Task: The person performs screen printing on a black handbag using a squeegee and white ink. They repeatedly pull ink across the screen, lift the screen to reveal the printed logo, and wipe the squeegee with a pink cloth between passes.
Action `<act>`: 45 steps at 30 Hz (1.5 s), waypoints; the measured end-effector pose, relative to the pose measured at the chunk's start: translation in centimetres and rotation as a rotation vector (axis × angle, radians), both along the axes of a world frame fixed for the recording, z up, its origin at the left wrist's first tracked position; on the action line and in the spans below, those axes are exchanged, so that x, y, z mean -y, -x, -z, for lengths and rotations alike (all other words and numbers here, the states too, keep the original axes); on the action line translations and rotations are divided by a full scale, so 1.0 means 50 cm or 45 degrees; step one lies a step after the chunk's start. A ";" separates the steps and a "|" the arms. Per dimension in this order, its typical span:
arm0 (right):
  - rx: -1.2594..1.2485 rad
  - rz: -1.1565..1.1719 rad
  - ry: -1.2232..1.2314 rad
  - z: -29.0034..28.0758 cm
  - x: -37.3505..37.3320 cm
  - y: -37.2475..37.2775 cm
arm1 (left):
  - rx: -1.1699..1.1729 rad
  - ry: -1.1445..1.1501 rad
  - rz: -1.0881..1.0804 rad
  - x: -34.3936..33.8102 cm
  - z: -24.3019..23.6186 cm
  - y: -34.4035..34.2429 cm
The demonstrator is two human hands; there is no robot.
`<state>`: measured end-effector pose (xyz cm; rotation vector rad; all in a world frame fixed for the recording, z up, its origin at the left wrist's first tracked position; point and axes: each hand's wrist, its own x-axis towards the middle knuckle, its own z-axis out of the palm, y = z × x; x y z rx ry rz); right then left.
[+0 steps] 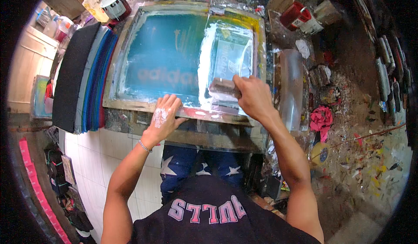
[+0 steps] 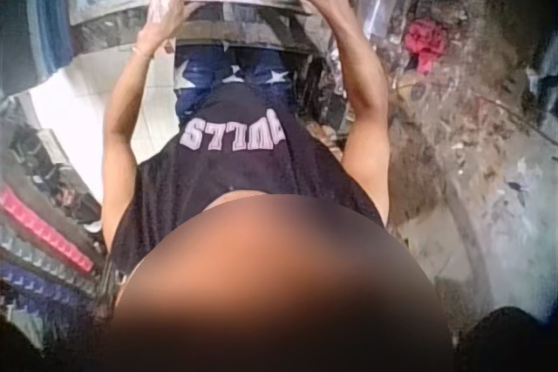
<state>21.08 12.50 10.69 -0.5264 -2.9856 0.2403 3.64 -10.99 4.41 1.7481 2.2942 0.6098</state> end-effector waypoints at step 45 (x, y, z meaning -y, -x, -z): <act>-0.044 0.101 -0.203 0.046 -0.401 0.274 | 0.072 0.037 0.003 -0.009 -0.015 0.002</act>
